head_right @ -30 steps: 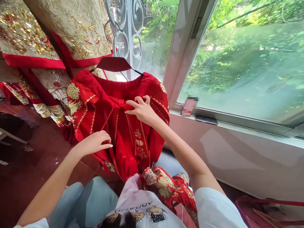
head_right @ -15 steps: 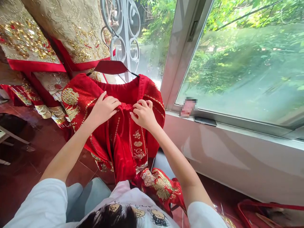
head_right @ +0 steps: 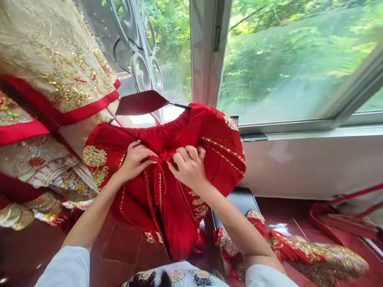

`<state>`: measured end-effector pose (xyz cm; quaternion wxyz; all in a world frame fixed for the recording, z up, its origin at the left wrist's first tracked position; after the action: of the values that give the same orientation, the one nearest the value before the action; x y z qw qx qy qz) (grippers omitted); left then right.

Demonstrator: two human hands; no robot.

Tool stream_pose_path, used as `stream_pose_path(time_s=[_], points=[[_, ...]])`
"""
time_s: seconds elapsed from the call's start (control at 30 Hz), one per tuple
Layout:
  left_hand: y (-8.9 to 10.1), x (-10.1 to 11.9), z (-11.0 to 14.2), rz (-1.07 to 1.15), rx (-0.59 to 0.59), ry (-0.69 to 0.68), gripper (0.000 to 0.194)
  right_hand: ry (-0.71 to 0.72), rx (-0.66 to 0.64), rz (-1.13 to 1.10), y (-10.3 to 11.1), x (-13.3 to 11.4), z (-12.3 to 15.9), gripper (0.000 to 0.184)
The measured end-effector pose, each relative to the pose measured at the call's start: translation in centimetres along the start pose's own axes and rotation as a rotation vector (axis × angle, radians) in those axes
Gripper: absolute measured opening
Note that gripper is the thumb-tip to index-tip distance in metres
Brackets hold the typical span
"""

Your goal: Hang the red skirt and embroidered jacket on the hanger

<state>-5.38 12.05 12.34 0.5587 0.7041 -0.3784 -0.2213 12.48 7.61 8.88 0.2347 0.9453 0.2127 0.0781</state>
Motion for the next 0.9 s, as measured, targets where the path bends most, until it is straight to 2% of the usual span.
stream_pose_path(time_s=[0.13,0.23,0.33,0.47,0.53,0.67,0.8,0.9], points=[[0.0,0.2,0.1,0.056,-0.062,-0.083,0.026,0.016,0.036,0.043,1.1,-0.9,0.5,0.013],[0.2,1.3,0.3,0.053,-0.099,-0.056,0.030,0.043,0.057,-0.008,2.0,-1.5,0.7,0.010],[0.1,2.4,0.0,0.036,-0.122,-0.026,0.039,0.006,0.109,-0.055,2.5,-1.5,0.8,0.011],[-0.4,3.5,-1.4,0.009,-0.200,-0.104,0.017,-0.060,0.112,-0.126,3.0,-0.8,1.4,0.006],[-0.7,3.8,-2.0,0.008,-0.237,-0.142,0.015,-0.107,0.084,-0.122,3.1,-1.0,2.3,0.003],[-0.9,4.5,-1.9,0.055,-0.264,-0.183,0.011,-0.266,0.131,0.017,3.5,-3.9,5.2,0.021],[-0.2,5.6,-0.2,0.102,-0.260,-0.192,0.013,-0.327,0.094,-0.192,2.9,-7.2,6.8,0.019],[0.6,6.4,0.9,0.094,-0.272,-0.194,0.017,-0.481,0.085,-0.393,2.7,-7.3,6.7,0.013]])
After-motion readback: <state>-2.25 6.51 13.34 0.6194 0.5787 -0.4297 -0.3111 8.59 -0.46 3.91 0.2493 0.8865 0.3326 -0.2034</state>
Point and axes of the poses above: each hand's wrist, its own z-axis away from the middle knuckle, its own y-axis out of the back of the hand, x = y × z, the point moved 4 cm from there along -z, towards the middle knuckle, and after that the axes turned 13 degrees about -x, right-handed, at the moved point
